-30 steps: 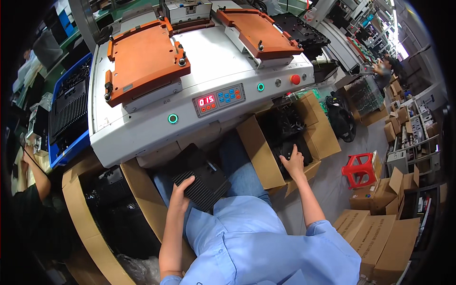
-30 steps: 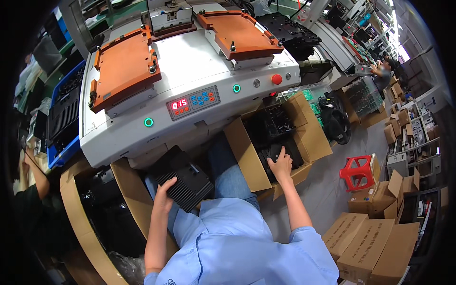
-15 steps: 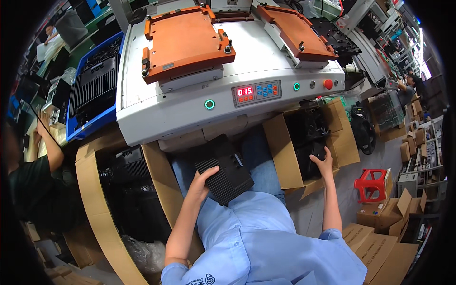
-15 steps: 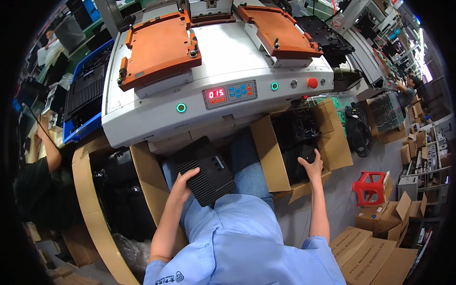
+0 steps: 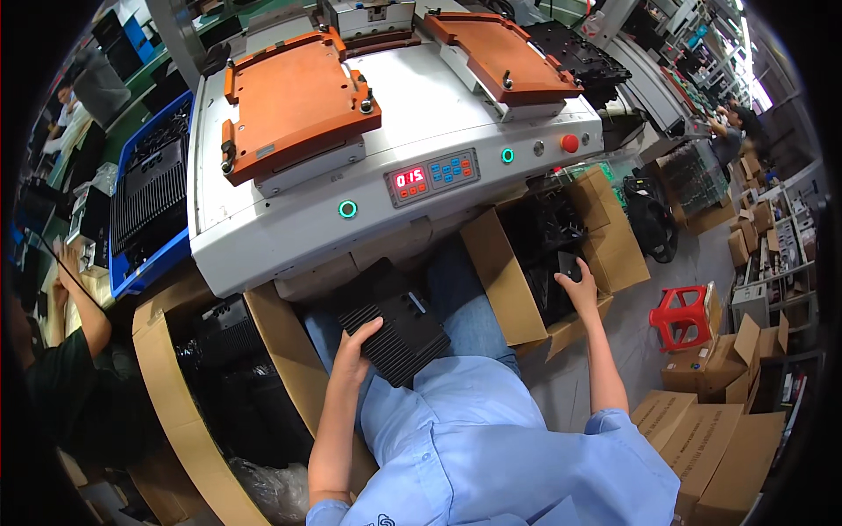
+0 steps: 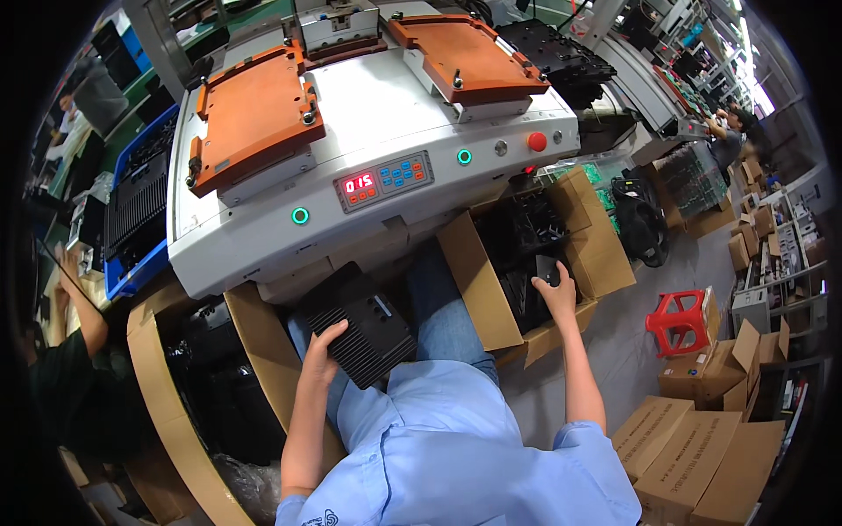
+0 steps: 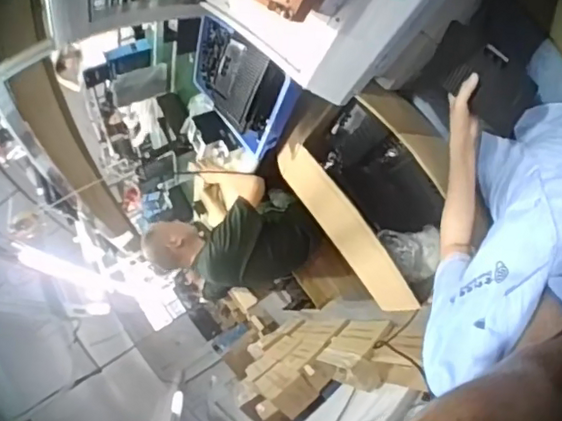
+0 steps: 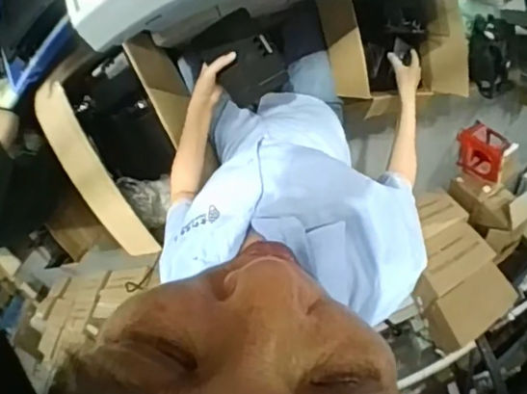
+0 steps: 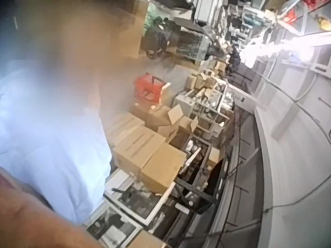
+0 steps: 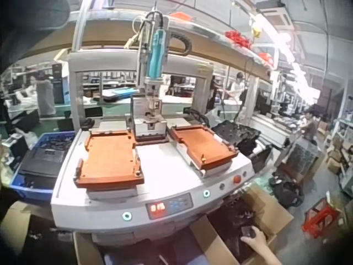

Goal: Inspecting electronic enclosure components and loading them into a press machine for assembly.

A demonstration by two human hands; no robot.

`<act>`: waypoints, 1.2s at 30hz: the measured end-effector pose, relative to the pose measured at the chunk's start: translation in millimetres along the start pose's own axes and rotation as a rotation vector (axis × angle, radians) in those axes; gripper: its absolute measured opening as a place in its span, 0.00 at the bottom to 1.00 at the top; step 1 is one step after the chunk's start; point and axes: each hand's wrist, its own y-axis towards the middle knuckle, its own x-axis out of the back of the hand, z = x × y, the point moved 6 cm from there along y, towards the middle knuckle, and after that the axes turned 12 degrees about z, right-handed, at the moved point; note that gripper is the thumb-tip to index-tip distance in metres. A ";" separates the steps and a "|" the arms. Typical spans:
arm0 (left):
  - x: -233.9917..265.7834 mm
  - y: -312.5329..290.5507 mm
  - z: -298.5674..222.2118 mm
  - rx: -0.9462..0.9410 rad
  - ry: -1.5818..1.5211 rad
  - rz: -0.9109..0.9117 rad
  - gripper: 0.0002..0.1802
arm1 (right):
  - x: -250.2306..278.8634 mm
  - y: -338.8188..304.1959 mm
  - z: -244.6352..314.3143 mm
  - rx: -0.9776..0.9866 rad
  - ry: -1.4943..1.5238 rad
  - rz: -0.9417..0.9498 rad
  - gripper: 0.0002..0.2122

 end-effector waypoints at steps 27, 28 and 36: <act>7.1 1.2 11.4 0.244 0.080 0.292 0.18 | -72.1 -192.1 310.9 1.703 -0.396 0.969 0.32; 9.1 1.4 12.2 0.235 0.080 0.282 0.18 | -74.5 -191.6 308.7 1.688 -0.411 0.970 0.33; 8.7 2.2 11.3 0.257 -0.065 0.270 0.14 | -80.3 -181.0 302.3 1.574 -0.463 1.026 0.38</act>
